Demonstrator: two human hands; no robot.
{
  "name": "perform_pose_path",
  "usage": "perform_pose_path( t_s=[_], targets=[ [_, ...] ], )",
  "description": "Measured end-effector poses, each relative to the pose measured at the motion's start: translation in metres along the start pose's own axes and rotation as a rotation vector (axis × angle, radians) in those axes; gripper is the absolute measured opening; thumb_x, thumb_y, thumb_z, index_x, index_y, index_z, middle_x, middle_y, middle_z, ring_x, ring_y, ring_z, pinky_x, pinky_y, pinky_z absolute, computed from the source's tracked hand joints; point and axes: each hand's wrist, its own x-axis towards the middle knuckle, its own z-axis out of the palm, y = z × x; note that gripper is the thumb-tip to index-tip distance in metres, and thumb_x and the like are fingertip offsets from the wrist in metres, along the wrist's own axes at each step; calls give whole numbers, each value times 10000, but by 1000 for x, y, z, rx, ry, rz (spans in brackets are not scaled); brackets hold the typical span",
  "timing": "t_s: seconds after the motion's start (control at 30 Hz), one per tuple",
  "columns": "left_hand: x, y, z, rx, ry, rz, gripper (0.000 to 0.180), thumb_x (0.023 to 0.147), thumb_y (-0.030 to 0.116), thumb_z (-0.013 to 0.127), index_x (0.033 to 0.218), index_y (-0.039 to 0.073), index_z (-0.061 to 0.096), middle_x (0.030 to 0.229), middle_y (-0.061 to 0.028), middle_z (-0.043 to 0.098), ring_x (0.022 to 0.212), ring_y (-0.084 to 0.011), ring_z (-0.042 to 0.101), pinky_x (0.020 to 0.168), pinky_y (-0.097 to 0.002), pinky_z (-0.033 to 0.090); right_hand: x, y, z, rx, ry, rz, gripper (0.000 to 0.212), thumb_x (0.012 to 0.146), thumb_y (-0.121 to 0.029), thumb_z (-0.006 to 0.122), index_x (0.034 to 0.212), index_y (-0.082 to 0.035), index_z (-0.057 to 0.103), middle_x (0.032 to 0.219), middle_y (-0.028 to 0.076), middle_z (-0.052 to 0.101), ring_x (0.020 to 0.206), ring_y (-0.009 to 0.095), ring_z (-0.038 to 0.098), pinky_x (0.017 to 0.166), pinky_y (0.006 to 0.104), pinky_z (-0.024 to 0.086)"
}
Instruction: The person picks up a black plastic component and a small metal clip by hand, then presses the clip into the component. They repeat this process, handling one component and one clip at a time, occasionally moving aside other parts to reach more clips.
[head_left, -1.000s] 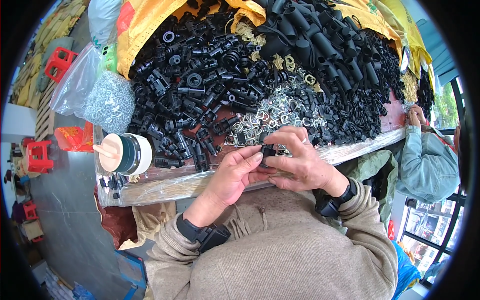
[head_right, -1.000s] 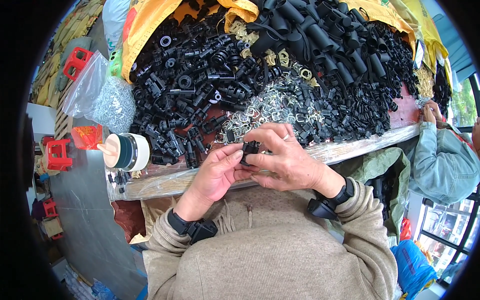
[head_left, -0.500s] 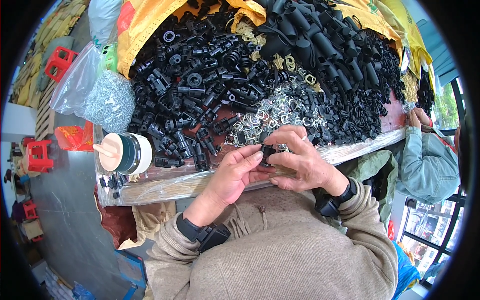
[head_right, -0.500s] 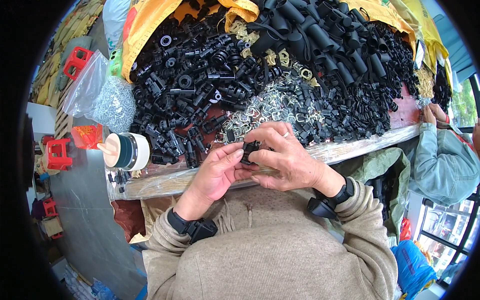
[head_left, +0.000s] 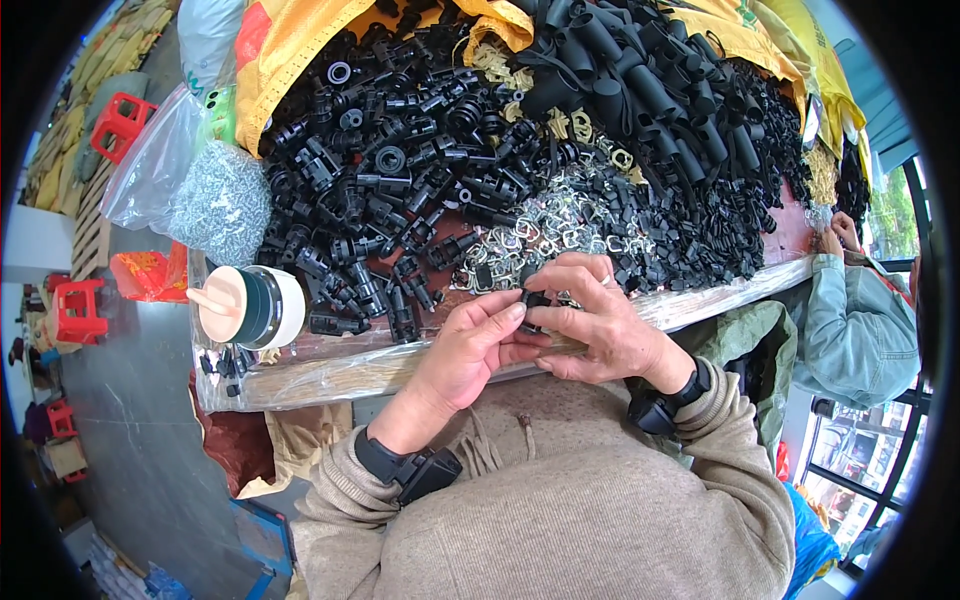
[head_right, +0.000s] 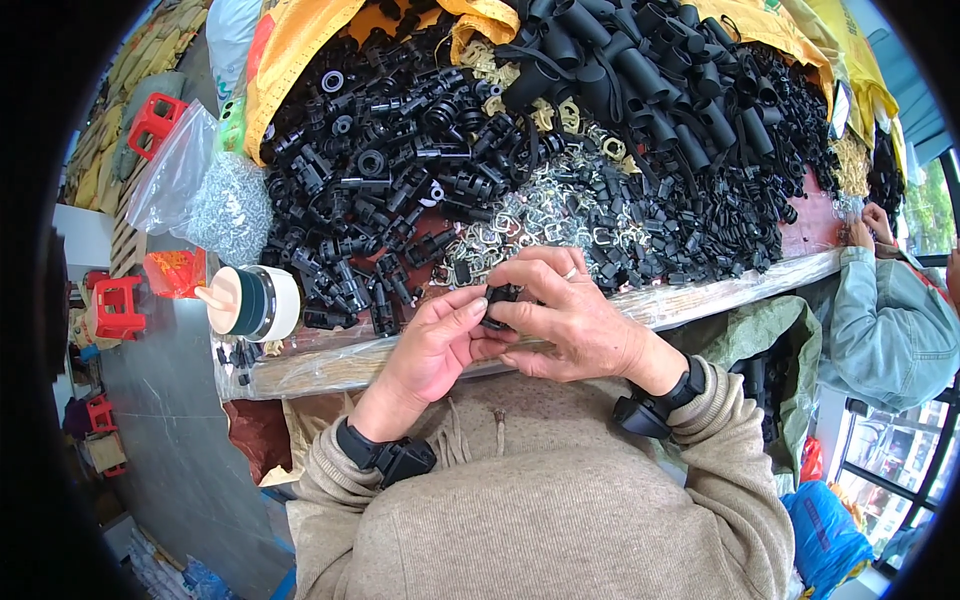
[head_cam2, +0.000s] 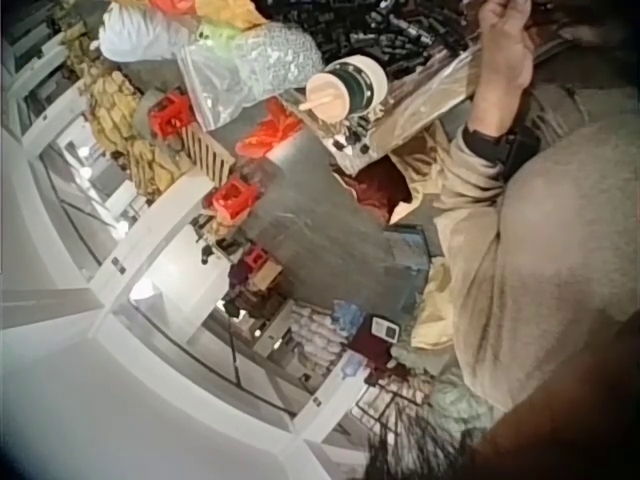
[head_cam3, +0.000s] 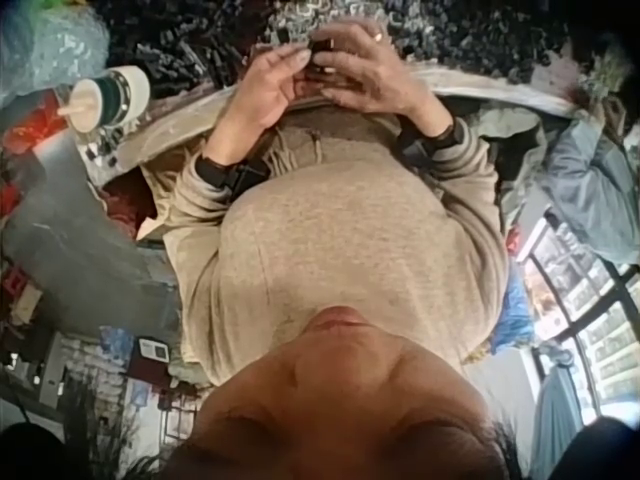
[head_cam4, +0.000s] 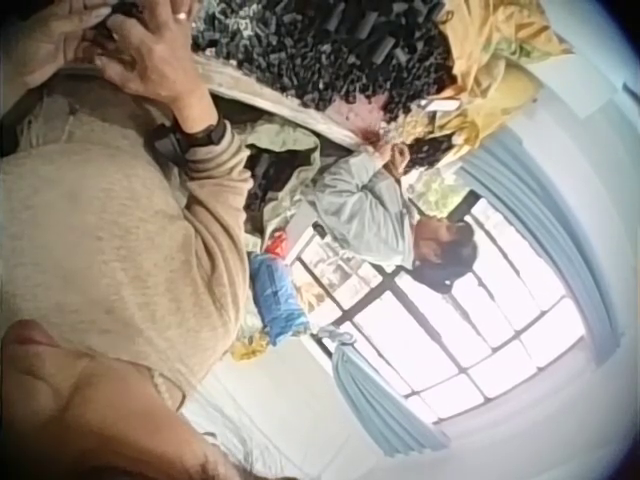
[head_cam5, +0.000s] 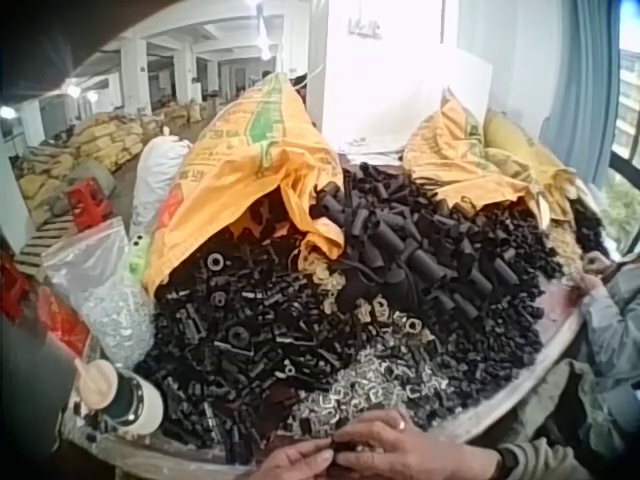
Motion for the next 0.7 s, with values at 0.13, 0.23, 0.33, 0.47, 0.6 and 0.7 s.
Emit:
perform_pose_path(
  t_s=[0.13, 0.23, 0.33, 0.47, 0.6, 0.7],
  targets=[
    [-1, 1, 1, 10, -3, 4, 287, 867, 146, 471, 1113, 0, 454, 977, -90, 557, 826, -184, 592, 707, -270, 502, -2, 5, -2, 68, 72, 8, 393, 629, -269, 690, 945, -65, 573, 1041, 118, 474, 945, 286, 441, 802, 406, 344],
    [-1, 3, 2, 22, -7, 12, 291, 867, 140, 469, 1119, -3, 452, 994, -86, 553, 832, -180, 588, 707, -266, 498, -5, 7, -4, 98, 107, 28, 387, 658, -301, 675, 938, -52, 576, 1008, 120, 487, 927, 285, 449, 800, 403, 352],
    [-1, 2, 2, 24, -12, 15, 293, 869, 136, 465, 1123, -8, 450, 1011, -81, 548, 839, -177, 584, 710, -263, 494, -6, 9, -3, 99, 123, 32, 385, 680, -323, 658, 929, -40, 580, 969, 117, 502, 908, 283, 462, 795, 397, 361],
    [0, 2, 1, 12, -28, 17, 293, 869, 136, 464, 1123, -10, 447, 1008, -84, 548, 837, -178, 584, 711, -267, 495, -8, 8, 0, 105, 108, 40, 383, 680, -320, 659, 930, -41, 580, 963, 114, 506, 908, 282, 465, 786, 393, 369],
    [0, 1, 1, 24, -18, 20, 300, 869, 137, 465, 1128, -14, 440, 1007, -90, 547, 839, -179, 583, 714, -269, 496, -9, 8, 0, 135, 99, 47, 382, 671, -317, 662, 925, -43, 582, 967, 117, 504, 911, 284, 468, 783, 397, 370],
    [0, 1, 3, 37, -8, 27, 312, 868, 141, 470, 1134, -17, 432, 1001, -91, 546, 840, -175, 582, 717, -269, 497, -8, 7, -2, 102, 77, 21, 378, 655, -307, 674, 925, -58, 586, 987, 119, 496, 913, 285, 464, 782, 399, 366]
  ],
)
